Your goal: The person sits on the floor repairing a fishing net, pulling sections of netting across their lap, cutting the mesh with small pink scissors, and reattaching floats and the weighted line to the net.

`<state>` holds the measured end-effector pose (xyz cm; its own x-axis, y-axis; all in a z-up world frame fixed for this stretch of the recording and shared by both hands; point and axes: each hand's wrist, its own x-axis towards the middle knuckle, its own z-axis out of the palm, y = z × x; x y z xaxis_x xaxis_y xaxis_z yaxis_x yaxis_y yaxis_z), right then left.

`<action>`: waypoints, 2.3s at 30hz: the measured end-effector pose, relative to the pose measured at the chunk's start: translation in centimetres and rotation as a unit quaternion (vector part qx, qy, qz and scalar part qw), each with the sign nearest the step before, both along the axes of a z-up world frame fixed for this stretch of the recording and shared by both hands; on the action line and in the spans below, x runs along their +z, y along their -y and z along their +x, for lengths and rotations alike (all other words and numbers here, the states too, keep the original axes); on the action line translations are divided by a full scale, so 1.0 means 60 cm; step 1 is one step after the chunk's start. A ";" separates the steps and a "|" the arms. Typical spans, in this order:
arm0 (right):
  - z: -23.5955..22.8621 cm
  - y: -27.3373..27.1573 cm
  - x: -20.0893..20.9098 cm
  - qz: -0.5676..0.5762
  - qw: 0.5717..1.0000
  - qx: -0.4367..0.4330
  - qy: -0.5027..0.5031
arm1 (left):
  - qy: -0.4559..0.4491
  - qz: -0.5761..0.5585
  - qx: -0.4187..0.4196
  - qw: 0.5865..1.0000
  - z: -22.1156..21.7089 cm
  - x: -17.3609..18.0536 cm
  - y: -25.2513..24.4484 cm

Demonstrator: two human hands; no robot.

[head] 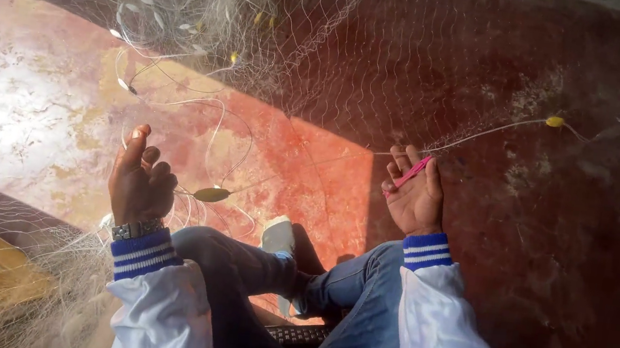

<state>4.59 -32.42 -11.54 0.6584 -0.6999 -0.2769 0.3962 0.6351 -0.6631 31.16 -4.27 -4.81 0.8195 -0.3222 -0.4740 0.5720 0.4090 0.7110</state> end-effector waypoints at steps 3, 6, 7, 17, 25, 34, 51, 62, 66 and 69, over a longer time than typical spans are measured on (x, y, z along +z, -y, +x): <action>0.000 0.015 0.008 0.004 0.999 -0.009 0.052 | 0.023 0.010 0.026 0.999 0.011 -0.019 -0.001; -0.034 0.012 -0.034 -0.002 0.996 -0.032 0.085 | 0.025 0.032 0.064 0.997 0.029 -0.044 -0.008; -0.047 0.003 -0.052 0.016 0.995 -0.040 0.092 | 0.011 0.034 0.099 0.995 0.038 -0.050 -0.010; -0.095 -0.118 -0.040 0.098 0.994 0.000 0.057 | 0.054 0.181 0.234 0.954 0.051 -0.046 -0.005; -0.098 -0.123 -0.049 0.091 0.995 -0.010 0.049 | 0.058 0.123 0.244 0.960 0.061 -0.074 -0.002; -0.098 -0.123 -0.055 0.076 0.996 -0.008 0.045 | 0.245 0.207 0.079 0.944 0.023 -0.085 0.040; -0.107 -0.128 -0.077 -0.037 0.996 0.079 0.022 | -0.128 -0.130 -0.325 0.928 -0.316 -0.137 0.193; -0.106 -0.105 -0.048 0.028 0.996 -0.029 0.074 | -0.122 -0.078 -0.172 0.974 -0.296 -0.140 0.173; -0.108 -0.100 -0.052 0.044 0.995 -0.041 0.077 | -0.115 -0.050 -0.157 0.980 -0.297 -0.121 0.168; -0.107 -0.108 -0.041 0.032 0.992 -0.048 0.110 | -0.132 0.003 -0.175 0.976 -0.300 -0.121 0.162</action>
